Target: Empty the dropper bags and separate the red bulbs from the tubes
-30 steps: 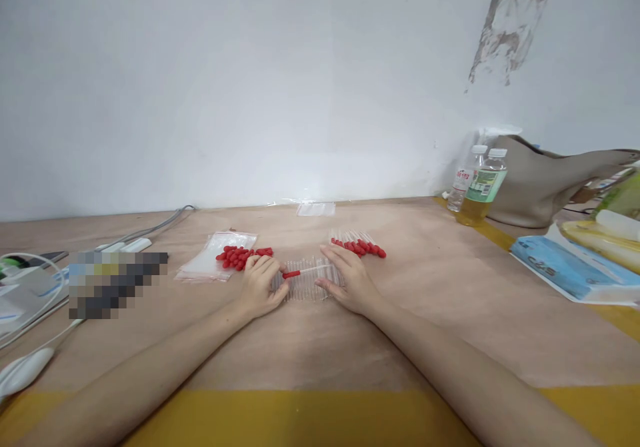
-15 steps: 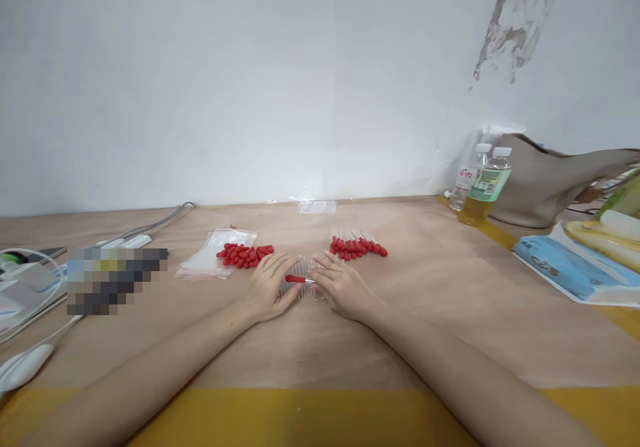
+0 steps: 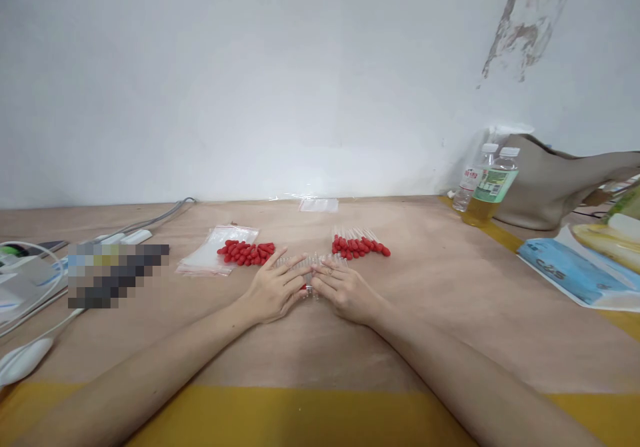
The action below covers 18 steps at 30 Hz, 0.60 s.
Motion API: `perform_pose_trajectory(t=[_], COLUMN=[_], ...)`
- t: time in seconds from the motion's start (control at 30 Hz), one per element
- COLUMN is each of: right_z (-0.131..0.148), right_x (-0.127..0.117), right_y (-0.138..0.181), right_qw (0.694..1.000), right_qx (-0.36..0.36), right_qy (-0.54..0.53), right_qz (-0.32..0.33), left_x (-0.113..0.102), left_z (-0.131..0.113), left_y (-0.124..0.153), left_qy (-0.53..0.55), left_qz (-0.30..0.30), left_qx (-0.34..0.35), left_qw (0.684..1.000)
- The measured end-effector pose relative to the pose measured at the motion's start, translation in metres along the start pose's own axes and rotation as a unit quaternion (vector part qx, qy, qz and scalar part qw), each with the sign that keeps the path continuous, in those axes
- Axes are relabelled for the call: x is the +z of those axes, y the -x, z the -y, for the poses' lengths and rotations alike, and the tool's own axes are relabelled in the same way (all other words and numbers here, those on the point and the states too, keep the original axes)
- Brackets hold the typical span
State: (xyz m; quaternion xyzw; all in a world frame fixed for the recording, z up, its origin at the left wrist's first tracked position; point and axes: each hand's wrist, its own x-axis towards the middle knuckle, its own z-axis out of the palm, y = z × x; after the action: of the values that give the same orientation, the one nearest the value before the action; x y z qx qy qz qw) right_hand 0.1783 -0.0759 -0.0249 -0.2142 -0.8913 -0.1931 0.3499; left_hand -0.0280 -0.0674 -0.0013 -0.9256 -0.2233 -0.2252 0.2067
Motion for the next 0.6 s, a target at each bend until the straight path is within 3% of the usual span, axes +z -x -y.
perform_pose_trajectory(t=[0.47, 0.6], right_z=[0.002, -0.011], right_x=[-0.014, -0.019], right_y=[0.003, 0.013], right_qw=[0.996, 0.999], right_qx=[-0.079, -0.025], right_qy=[0.046, 0.033], right_qz=[0.015, -0.012], left_x=[-0.01, -0.018], left_z=[-0.002, 0.01], left_y=[0.01, 0.019], left_qy=[0.02, 0.026], left_qz=[-0.001, 0.006], left_qx=[0.004, -0.063], left_qw=[1.0, 0.998])
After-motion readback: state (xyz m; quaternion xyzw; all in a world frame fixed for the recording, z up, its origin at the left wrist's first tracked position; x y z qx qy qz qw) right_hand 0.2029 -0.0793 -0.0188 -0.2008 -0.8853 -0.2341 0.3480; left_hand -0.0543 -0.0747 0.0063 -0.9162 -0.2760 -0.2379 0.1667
